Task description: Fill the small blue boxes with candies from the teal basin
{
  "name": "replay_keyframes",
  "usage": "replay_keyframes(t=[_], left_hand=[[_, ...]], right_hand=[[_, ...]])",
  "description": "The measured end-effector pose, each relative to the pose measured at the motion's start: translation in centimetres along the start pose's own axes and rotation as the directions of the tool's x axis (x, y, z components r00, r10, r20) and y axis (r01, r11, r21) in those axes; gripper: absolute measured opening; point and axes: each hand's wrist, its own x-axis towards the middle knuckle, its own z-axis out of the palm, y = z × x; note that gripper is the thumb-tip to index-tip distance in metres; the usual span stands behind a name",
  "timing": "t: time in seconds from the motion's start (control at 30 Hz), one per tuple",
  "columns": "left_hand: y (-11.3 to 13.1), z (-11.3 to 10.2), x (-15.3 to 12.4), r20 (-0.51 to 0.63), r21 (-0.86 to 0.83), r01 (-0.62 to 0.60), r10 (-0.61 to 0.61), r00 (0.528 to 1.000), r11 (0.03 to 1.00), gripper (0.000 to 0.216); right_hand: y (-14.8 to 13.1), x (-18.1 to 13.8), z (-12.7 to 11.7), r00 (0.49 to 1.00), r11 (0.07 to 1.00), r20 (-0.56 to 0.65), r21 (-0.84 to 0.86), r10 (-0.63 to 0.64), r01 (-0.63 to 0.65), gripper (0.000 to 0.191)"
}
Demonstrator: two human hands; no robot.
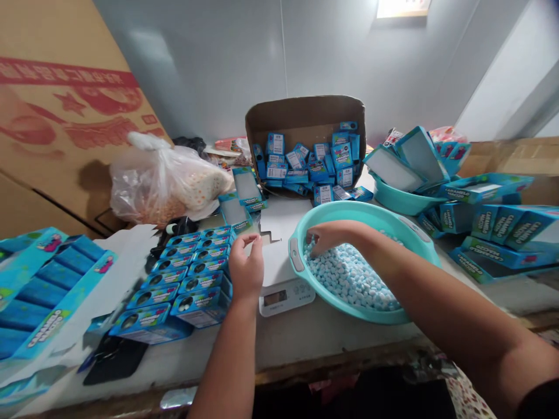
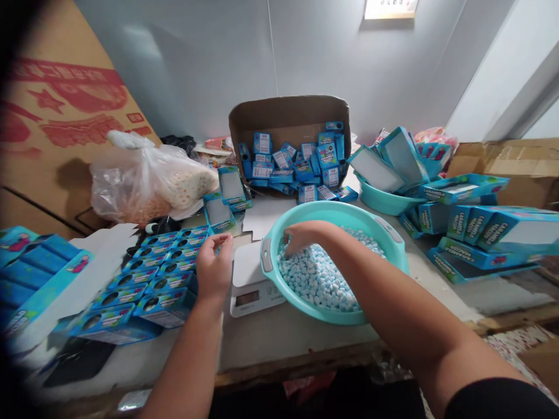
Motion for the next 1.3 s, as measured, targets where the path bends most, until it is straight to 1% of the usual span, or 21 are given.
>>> replay_keyframes(t=[0.23, 0.33, 0.57, 0.7, 0.9, 1.1, 1.3], left_hand=[[-0.55, 0.03, 0.07, 0.008, -0.013, -0.017, 0.017, 1.000, 1.000, 0.023], [-0.75, 0.09, 0.13, 0.015, -0.021, -0.013, 0.013, 1.000, 1.000, 0.024], [-0.54, 0.13, -0.05, 0.039, -0.002, -0.012, 0.013, 0.999, 1.000, 0.023], [-0.46, 0.06, -0.09, 0.065, 0.045, -0.033, 0.030, 0.997, 0.998, 0.023], [-0.54, 0.12, -0.04, 0.155, 0.124, -0.114, 0.094, 0.983, 0.986, 0.017], [-0.54, 0.05, -0.08, 0.169, 0.156, -0.151, 0.124, 0.978, 0.976, 0.017], [-0.67, 0.14, -0.09, 0.155, 0.154, -0.132, 0.108, 0.982, 0.979, 0.018]], right_hand=[[0.13, 0.37, 0.04, 0.999, 0.999, 0.004, -0.006, -0.032, 0.032, 0.056], [0.02, 0.31, 0.03, 0.999, 0.999, 0.000, -0.019, -0.039, 0.039, 0.053], [-0.25, 0.25, 0.27, 0.999, 0.997, -0.013, -0.050, -0.052, 0.051, 0.048], [-0.18, 0.14, 0.25, 0.999, 0.998, -0.023, -0.052, -0.032, 0.031, 0.049], [-0.05, -0.10, 0.10, 1.000, 0.998, -0.023, -0.053, 0.019, -0.020, 0.056], [0.21, 0.33, 0.32, 0.999, 0.999, -0.044, -0.050, 0.018, -0.020, 0.054], [0.18, 0.21, 0.34, 0.998, 0.999, -0.061, -0.041, 0.027, -0.030, 0.050]])
